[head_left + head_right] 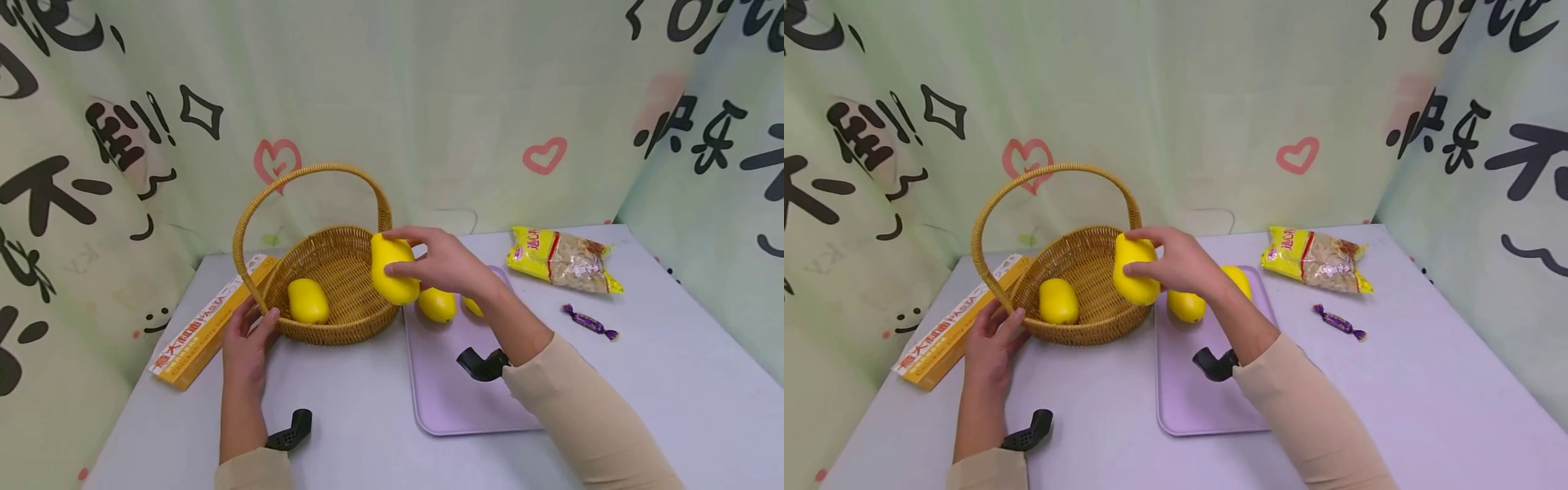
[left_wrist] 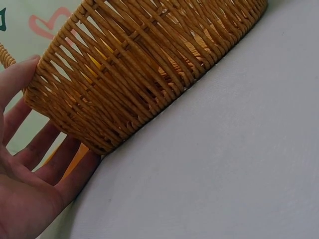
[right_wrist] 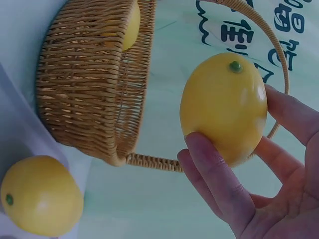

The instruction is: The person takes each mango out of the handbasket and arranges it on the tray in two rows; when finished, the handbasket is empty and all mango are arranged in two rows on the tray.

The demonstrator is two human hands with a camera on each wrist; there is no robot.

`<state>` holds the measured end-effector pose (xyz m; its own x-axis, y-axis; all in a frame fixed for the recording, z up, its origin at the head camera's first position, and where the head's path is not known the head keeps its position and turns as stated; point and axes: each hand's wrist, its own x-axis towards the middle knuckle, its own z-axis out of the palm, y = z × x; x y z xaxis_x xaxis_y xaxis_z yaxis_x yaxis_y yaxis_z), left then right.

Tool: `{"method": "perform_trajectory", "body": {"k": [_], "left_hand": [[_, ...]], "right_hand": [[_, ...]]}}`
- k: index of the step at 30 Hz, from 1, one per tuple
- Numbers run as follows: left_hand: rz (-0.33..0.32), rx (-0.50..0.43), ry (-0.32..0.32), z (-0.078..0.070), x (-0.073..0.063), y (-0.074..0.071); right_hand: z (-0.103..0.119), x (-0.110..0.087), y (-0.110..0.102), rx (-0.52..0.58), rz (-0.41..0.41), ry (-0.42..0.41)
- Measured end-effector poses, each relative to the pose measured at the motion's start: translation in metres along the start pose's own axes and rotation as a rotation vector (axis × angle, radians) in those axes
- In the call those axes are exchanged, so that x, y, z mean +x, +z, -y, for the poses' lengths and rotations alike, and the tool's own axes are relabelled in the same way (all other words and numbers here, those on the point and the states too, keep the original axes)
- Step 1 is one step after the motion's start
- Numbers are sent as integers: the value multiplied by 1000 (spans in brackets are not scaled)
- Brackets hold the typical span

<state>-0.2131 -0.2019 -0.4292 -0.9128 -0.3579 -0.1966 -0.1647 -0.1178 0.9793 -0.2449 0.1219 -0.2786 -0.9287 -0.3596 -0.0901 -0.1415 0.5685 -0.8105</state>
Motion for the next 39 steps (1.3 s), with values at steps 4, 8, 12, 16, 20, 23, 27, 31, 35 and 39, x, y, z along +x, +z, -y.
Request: {"method": "perform_trajectory", "body": {"k": [4, 8, 12, 16, 20, 23, 27, 31, 35, 39], "left_hand": [[2, 7, 6, 1, 1, 0], [-1, 7, 8, 2, 0, 1], [-11, 12, 7, 2, 0, 2], [-12, 17, 14, 2, 1, 2], [-13, 16, 12, 1, 1, 1], [-15, 17, 6, 1, 1, 0], [-15, 16, 1, 2, 1, -1], [-13, 7, 1, 3, 1, 0], [-12, 1, 8, 3, 1, 1], [-13, -2, 15, 2, 2, 2]], "right_hand": [[-9, -9, -1, 17, -3, -11], [-16, -15, -1, 32, -1, -11], [-25, -21, -2, 30, -10, 10], [-33, -28, -3, 18, -40, 26], [-37, -34, -5, 6, -54, 38], [-41, -39, -6, -4, -56, 42], [-46, -45, -5, -29, -52, 59], [-55, -54, -5, -33, -32, 65], [-65, -64, -4, -20, -13, 76], [-73, -71, 0, -26, 1, 90]]}}
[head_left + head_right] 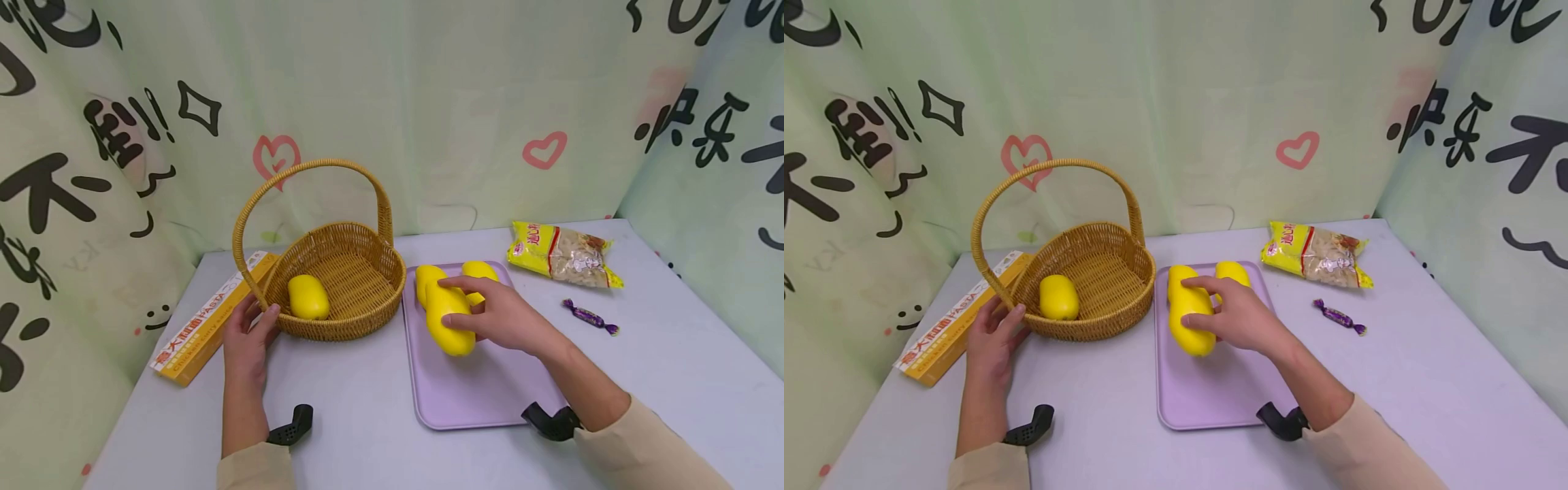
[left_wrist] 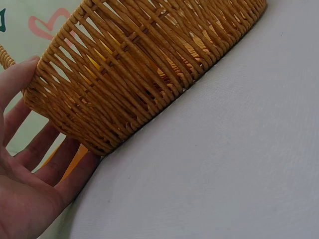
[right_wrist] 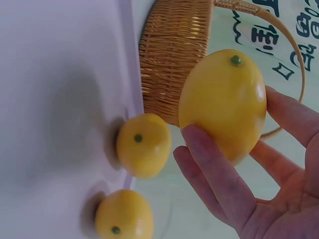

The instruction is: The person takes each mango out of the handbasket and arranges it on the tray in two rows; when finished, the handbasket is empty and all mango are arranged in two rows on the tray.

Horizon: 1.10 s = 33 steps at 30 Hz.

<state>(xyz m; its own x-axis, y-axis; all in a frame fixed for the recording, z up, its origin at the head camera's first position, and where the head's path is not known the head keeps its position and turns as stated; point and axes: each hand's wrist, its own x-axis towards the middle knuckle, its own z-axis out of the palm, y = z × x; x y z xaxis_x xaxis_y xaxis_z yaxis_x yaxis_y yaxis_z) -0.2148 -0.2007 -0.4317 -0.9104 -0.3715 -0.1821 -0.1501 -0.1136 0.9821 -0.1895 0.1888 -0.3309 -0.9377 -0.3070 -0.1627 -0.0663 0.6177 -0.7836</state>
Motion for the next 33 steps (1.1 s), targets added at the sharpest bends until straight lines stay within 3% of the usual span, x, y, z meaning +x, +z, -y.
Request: {"method": "perform_trajectory", "body": {"k": [6, 18, 33], "left_hand": [[11, -8, 1, -1, 1, -1], [2, -3, -7, 0, 0, -1], [0, 0, -6, -2, -1, 0]], "right_hand": [[-10, -3, 9, -20, 38, 26], [-22, -7, 21, 52, 128, 71], [-27, -6, 36, 41, 95, 96]]}}
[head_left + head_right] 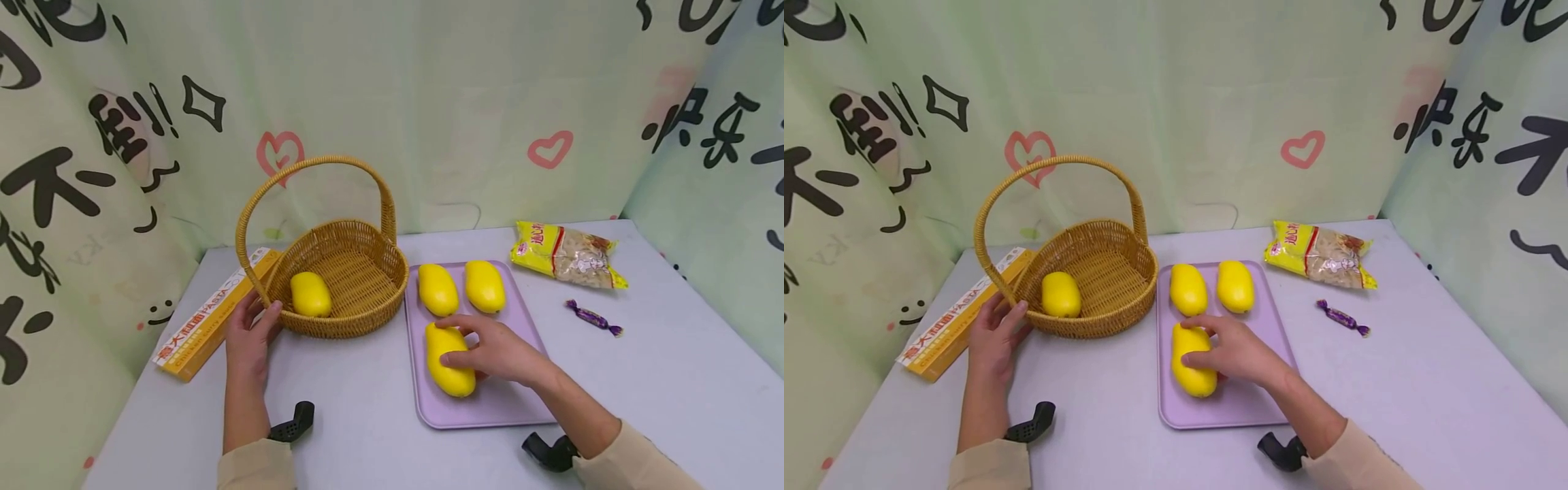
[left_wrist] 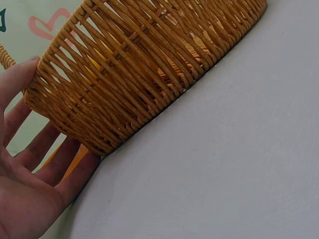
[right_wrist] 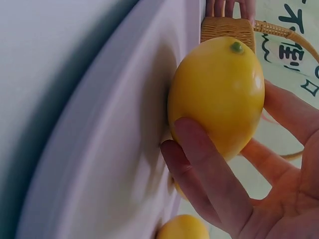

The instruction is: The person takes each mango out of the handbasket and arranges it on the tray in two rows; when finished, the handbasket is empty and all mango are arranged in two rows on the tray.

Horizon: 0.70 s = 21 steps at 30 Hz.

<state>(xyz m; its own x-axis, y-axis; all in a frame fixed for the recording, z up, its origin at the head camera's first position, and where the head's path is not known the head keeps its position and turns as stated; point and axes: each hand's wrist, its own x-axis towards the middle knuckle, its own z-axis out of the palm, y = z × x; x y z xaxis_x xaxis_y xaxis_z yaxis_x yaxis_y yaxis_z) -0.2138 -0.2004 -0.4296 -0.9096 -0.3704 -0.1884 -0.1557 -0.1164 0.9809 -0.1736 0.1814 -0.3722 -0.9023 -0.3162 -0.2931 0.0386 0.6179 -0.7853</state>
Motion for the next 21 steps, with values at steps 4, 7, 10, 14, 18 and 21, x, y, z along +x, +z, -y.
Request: {"method": "perform_trajectory", "body": {"k": [4, 7, 10, 14, 18, 21], "left_hand": [[-1, 1, -7, -1, 0, 0], [2, -2, -6, -1, 1, 0], [4, -8, -6, -1, 1, 0], [0, -10, -8, -1, 1, 0], [0, -16, -7, -1, 1, 0], [2, -23, -9, -1, 1, 0]], "right_hand": [[2, -1, 0, -44, -14, 1], [3, -2, -1, -68, -18, 0], [4, -3, -2, -68, -17, 2], [5, -5, -3, -54, -16, 6], [5, -6, -5, -45, -12, 17], [6, -7, -8, -44, -12, 26]]}}
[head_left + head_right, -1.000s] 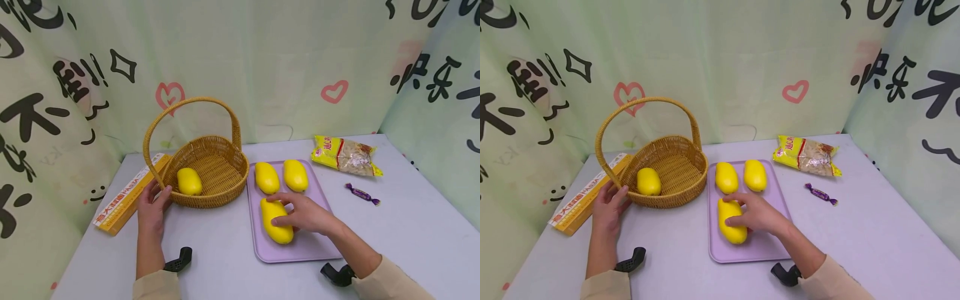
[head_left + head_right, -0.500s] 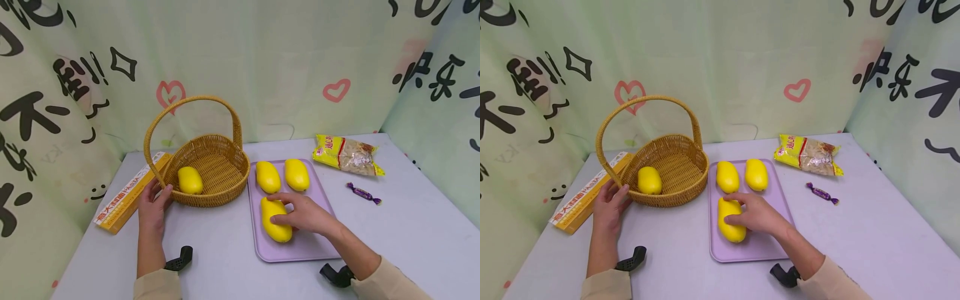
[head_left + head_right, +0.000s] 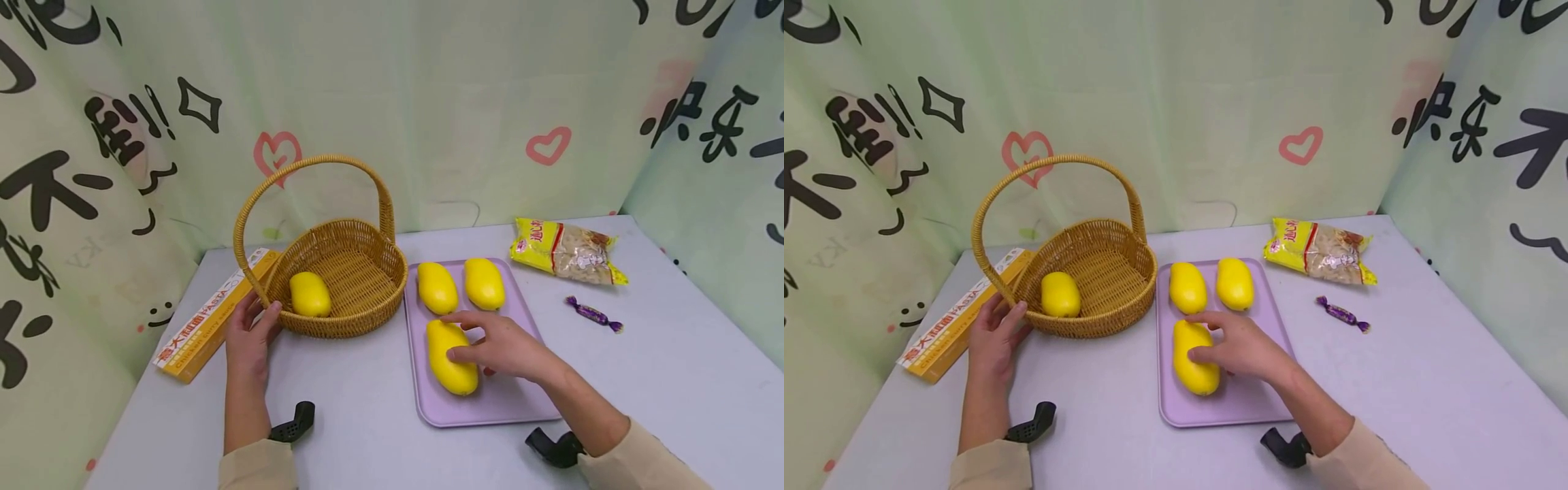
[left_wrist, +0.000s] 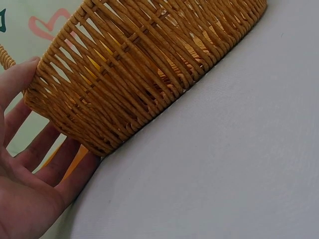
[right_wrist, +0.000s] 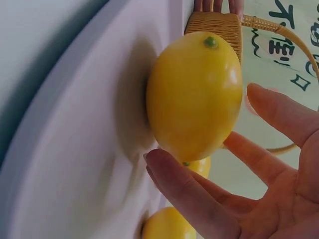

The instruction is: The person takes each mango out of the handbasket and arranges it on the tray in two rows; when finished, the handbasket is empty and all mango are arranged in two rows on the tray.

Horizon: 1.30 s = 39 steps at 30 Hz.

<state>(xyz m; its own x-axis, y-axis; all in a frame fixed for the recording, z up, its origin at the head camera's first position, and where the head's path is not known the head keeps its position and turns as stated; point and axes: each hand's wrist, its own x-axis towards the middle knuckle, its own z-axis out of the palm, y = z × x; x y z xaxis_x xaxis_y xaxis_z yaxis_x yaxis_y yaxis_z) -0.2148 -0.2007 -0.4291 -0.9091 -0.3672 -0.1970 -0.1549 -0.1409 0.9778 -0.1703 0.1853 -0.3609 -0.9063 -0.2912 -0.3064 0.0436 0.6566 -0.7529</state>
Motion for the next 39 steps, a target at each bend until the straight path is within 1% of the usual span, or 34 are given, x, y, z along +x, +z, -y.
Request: {"method": "perform_trajectory", "body": {"k": [3, 9, 11, 14, 23, 27, 31, 35, 39], "left_hand": [[3, 0, -1, 0, 0, 0], [0, -1, -2, 0, -1, 0], [0, 0, -1, 0, -2, 0], [-2, -1, 2, 0, -2, 0], [4, -11, 6, 0, -1, 0], [7, -18, 9, 1, 1, 0], [4, -15, 14, 1, 1, 0], [5, -20, 14, 1, 1, 0], [7, -30, 12, 0, 0, 1]], "right_hand": [[3, -2, -4, -9, -12, -7], [11, -1, -13, -114, -64, -78], [14, 0, -16, -132, -76, -97], [19, 2, -19, -137, -86, -113], [36, 12, -28, -105, -100, -142], [44, 20, -32, -88, -94, -145], [52, 29, -36, -97, -75, -144], [61, 37, -38, -80, -36, -163], [69, 46, -40, -38, 20, -207]]}}
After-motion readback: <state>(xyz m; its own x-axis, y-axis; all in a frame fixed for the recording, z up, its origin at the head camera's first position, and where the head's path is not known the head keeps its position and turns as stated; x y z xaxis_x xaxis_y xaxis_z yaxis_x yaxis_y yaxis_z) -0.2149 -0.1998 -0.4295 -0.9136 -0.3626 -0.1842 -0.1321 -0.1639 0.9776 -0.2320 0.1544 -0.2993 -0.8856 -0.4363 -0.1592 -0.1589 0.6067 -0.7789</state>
